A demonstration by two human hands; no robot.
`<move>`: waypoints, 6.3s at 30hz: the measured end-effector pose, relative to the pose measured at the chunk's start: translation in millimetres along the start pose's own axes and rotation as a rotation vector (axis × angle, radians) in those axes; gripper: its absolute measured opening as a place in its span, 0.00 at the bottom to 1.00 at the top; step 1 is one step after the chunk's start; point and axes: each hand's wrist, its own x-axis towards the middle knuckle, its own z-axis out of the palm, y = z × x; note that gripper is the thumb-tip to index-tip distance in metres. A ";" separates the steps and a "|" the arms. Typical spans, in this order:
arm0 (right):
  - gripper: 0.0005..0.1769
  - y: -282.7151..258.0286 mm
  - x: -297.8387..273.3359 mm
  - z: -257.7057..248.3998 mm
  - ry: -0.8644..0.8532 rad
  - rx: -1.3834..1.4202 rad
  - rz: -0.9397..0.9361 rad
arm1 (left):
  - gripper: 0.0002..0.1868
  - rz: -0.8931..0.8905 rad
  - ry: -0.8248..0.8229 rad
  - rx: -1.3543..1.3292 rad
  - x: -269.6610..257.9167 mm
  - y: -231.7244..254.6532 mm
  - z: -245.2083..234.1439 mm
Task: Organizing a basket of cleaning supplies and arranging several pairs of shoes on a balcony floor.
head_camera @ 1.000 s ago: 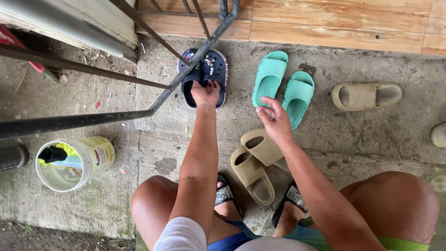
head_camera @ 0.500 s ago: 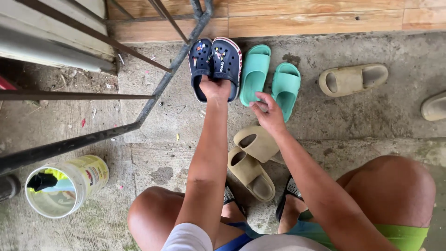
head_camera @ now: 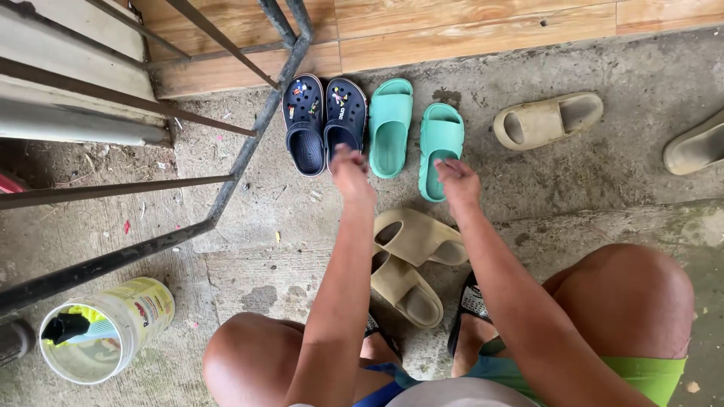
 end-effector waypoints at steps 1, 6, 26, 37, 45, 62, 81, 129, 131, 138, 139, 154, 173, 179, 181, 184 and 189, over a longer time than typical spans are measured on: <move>0.22 -20.2 -9.7 5.6 0.000 0.004 0.000 | 0.22 0.002 -0.002 0.003 -12.2 2.2 16.9; 0.15 -27.9 21.5 35.3 -0.091 0.537 0.152 | 0.28 -0.592 -0.161 -0.135 -8.3 -10.4 85.8; 0.18 -29.5 -31.8 -17.9 -0.201 -0.089 -0.233 | 0.22 0.088 -0.240 1.226 -142.8 58.0 -13.8; 0.32 -62.7 100.7 -172.1 0.490 -0.475 -0.757 | 0.59 -0.327 -0.217 1.833 -228.1 -3.2 -86.8; 0.17 -55.9 64.8 -185.6 0.413 -0.658 -0.355 | 0.62 -0.177 -0.436 1.924 -243.2 15.8 -110.5; 0.13 -35.2 -73.8 -69.7 -0.178 -0.431 -0.560 | 0.51 -0.142 -0.310 1.915 -251.1 56.6 -36.0; 0.68 -131.4 -94.3 -114.9 -0.457 -1.411 -0.113 | 0.28 0.413 -0.888 2.050 -235.5 26.6 142.6; 0.25 -112.6 21.2 -198.2 0.431 -0.358 -0.821 | 0.34 0.924 -0.917 1.266 -229.3 -84.7 236.8; 0.25 -112.2 26.7 -205.7 0.459 -0.349 -0.841 | 0.32 0.907 -0.919 1.272 -234.9 -99.1 240.8; 0.25 -101.7 80.6 -247.0 0.465 -0.292 -0.829 | 0.28 0.951 -1.007 1.196 -225.2 -168.5 266.3; 0.25 -102.4 86.1 -253.4 0.482 -0.294 -0.802 | 0.28 0.932 -1.034 1.207 -229.2 -171.7 269.7; 0.46 -85.3 219.0 -425.6 0.598 -0.552 -0.166 | 0.30 0.628 -1.133 2.260 -274.6 -200.6 294.4; 0.40 -92.5 200.2 -278.9 0.156 -0.628 -0.701 | 0.32 1.168 -0.924 2.401 -191.9 -229.7 367.8; 0.41 -87.7 165.6 -290.5 0.138 -0.782 -0.669 | 0.32 1.047 -0.962 2.441 -204.5 -222.6 361.4; 0.42 -98.9 161.7 -288.2 0.146 -0.836 -0.649 | 0.33 1.005 -0.972 2.452 -205.6 -215.3 361.3; 0.42 -108.2 165.3 -283.1 0.113 -0.815 -0.644 | 0.34 1.048 -1.067 2.330 -200.1 -209.7 346.0; 0.21 -82.1 202.7 -266.4 0.305 -0.683 -0.803 | 0.35 1.192 -1.156 1.977 -218.9 -191.1 302.8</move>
